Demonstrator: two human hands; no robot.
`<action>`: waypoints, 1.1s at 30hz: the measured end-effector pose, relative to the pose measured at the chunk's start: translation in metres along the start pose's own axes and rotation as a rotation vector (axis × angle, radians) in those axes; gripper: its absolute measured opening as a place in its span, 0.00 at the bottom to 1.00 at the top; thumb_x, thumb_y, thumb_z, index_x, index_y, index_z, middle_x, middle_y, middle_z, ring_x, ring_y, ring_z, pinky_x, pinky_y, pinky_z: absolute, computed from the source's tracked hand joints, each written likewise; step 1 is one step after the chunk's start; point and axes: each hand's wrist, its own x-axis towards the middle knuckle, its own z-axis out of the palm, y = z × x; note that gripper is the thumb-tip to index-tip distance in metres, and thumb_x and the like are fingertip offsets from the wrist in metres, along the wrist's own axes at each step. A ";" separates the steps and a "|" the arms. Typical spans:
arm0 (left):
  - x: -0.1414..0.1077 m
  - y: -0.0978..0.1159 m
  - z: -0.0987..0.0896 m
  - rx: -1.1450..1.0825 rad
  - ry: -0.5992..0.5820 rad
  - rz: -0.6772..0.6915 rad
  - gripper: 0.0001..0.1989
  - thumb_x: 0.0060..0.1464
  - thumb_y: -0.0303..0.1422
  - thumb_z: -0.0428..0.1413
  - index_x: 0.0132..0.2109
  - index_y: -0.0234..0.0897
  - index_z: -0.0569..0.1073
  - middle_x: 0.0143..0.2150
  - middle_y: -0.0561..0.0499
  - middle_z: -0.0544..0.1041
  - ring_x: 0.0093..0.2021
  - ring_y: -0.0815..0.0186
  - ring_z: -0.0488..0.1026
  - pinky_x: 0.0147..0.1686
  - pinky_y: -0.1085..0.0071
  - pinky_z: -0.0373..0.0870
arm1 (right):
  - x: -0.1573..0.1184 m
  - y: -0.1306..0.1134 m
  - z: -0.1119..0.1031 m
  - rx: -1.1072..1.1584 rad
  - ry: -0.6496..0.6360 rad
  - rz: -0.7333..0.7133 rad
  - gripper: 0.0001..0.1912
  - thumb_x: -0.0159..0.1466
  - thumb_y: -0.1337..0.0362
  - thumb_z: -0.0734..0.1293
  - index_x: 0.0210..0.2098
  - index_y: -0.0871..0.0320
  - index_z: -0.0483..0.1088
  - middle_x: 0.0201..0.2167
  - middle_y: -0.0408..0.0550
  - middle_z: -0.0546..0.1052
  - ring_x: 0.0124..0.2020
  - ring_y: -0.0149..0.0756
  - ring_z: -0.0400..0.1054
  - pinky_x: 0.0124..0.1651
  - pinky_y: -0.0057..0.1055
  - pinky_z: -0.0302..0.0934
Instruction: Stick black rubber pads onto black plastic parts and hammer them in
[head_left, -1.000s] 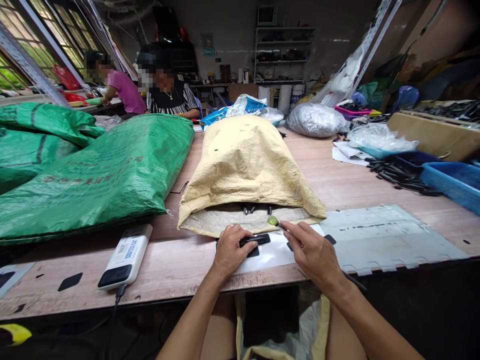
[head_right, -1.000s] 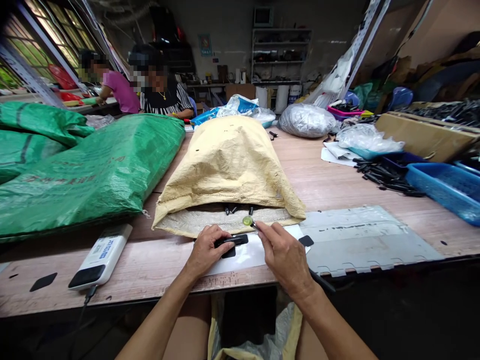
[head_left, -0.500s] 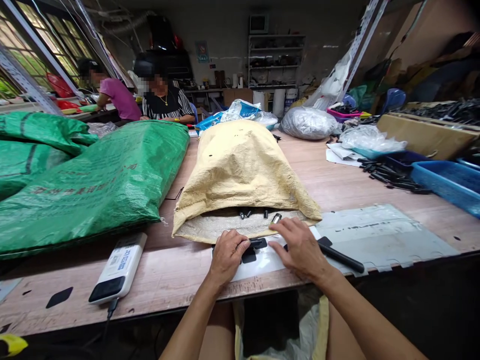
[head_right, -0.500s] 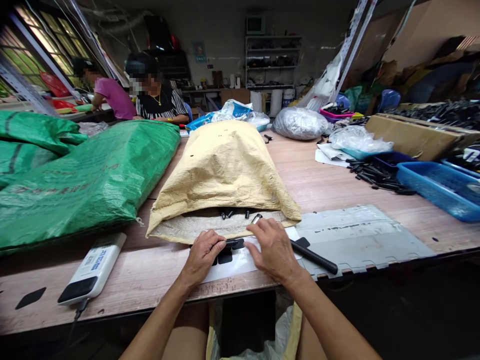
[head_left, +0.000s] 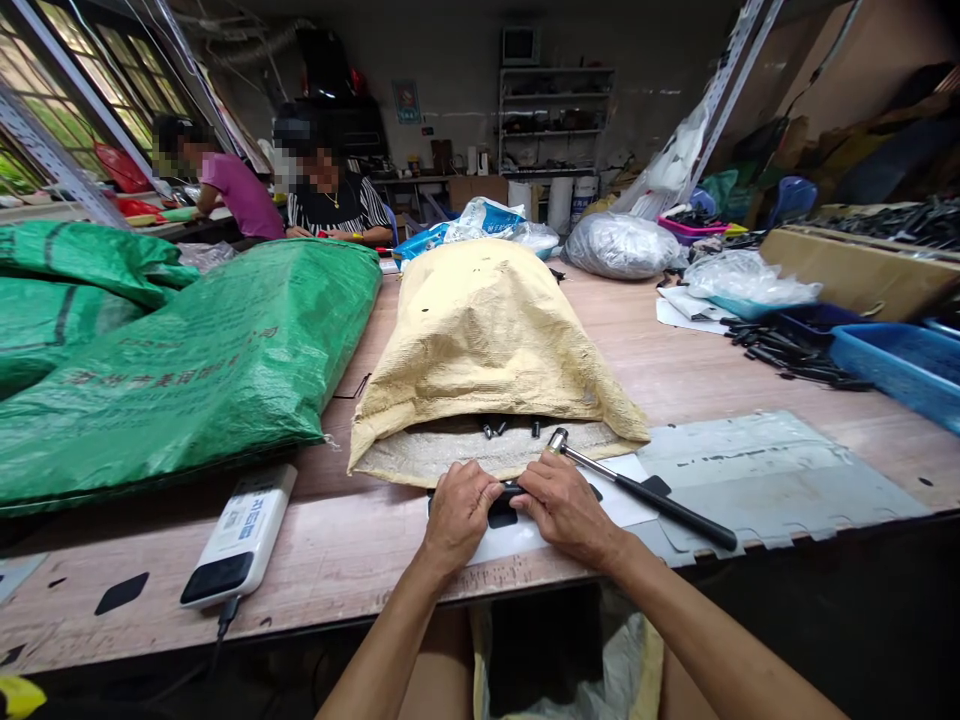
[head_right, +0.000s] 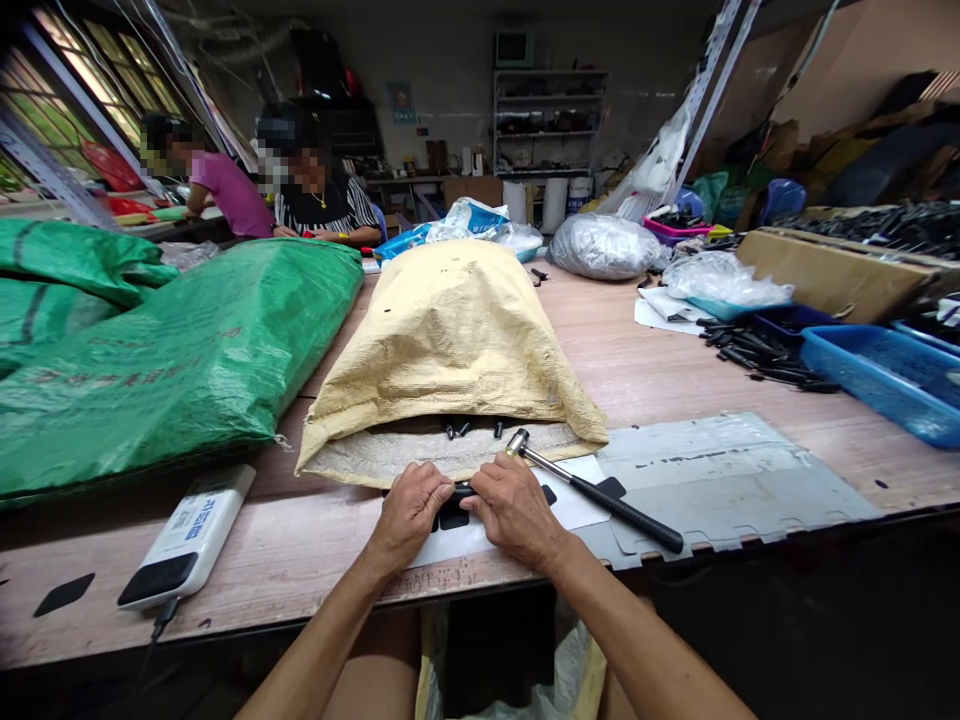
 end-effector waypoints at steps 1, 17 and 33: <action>0.000 0.000 0.000 -0.001 -0.001 0.001 0.17 0.68 0.37 0.47 0.34 0.40 0.75 0.36 0.50 0.74 0.40 0.61 0.66 0.43 0.63 0.60 | -0.001 0.000 0.002 0.014 0.010 0.004 0.13 0.70 0.62 0.63 0.28 0.57 0.64 0.30 0.46 0.70 0.37 0.37 0.57 0.42 0.36 0.50; -0.003 0.008 -0.007 -0.060 -0.019 -0.014 0.09 0.64 0.36 0.53 0.44 0.44 0.77 0.40 0.51 0.78 0.44 0.58 0.67 0.45 0.61 0.60 | 0.000 0.004 -0.012 -0.041 -0.046 0.024 0.14 0.69 0.55 0.65 0.32 0.57 0.69 0.31 0.45 0.73 0.37 0.37 0.60 0.42 0.35 0.50; -0.002 0.004 -0.008 -0.141 0.028 -0.050 0.08 0.62 0.35 0.52 0.39 0.41 0.76 0.38 0.50 0.77 0.42 0.59 0.68 0.45 0.62 0.62 | 0.006 0.002 0.006 0.049 0.029 -0.001 0.15 0.69 0.60 0.64 0.27 0.57 0.65 0.27 0.46 0.71 0.35 0.37 0.58 0.40 0.35 0.51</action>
